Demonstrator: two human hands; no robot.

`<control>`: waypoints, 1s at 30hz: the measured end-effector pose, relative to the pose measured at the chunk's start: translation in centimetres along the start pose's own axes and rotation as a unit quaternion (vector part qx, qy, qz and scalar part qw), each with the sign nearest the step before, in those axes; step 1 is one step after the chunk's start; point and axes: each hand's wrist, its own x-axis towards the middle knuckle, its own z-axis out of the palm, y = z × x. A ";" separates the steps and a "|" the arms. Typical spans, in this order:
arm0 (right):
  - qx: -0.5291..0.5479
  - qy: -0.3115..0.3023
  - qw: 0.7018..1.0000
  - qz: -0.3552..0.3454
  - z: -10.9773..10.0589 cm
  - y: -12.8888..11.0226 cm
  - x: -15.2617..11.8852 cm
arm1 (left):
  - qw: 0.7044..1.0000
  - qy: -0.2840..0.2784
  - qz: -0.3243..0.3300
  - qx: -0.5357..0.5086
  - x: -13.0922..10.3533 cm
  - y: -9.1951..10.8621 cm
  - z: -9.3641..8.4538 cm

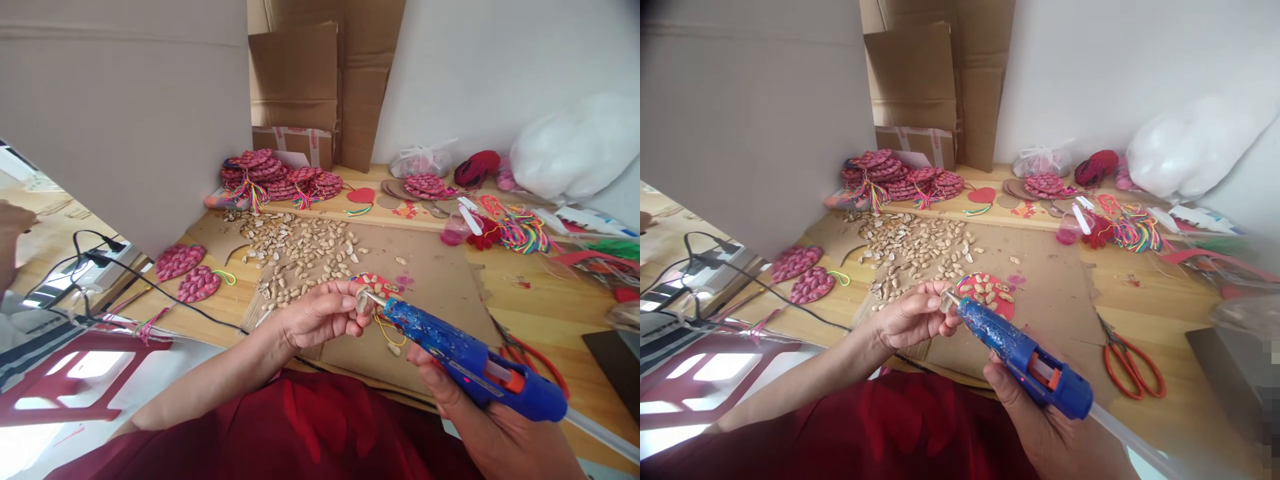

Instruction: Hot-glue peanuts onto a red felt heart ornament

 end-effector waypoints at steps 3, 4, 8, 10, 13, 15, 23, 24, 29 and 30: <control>-0.004 -0.004 1.000 0.001 0.0 0.5 -0.4 | 1.000 0.008 -0.003 0.008 0.0 0.0 0.0; 0.001 -0.001 1.000 0.007 0.0 0.4 -0.4 | 1.000 0.010 -0.002 0.007 0.0 0.0 0.0; 0.017 0.017 0.999 0.021 0.1 -0.4 0.2 | 1.000 0.008 -0.001 0.007 0.0 0.0 0.0; 0.021 0.023 0.999 0.024 0.2 -0.8 0.6 | 1.000 0.003 -0.003 0.006 0.1 0.0 0.0; 0.020 0.037 0.999 0.017 0.1 -1.2 1.0 | 1.000 -0.002 -0.004 0.007 0.1 0.0 0.0; 0.009 0.042 0.999 0.006 0.1 -1.1 1.0 | 1.000 -0.001 -0.004 0.009 0.1 0.0 0.0; -0.011 0.042 0.999 0.007 0.2 -1.2 1.1 | 1.000 0.002 -0.006 0.008 0.1 0.0 0.0; -0.009 0.051 0.999 0.010 0.2 -1.3 1.1 | 1.000 0.003 -0.006 0.007 0.1 0.0 -0.1; -0.001 0.040 0.999 0.018 -0.1 -1.4 1.4 | 1.000 0.003 -0.013 0.005 0.1 -0.1 -0.2; -0.005 0.041 0.999 0.009 -0.1 -1.5 1.6 | 1.000 0.001 -0.012 0.005 0.2 0.0 -0.2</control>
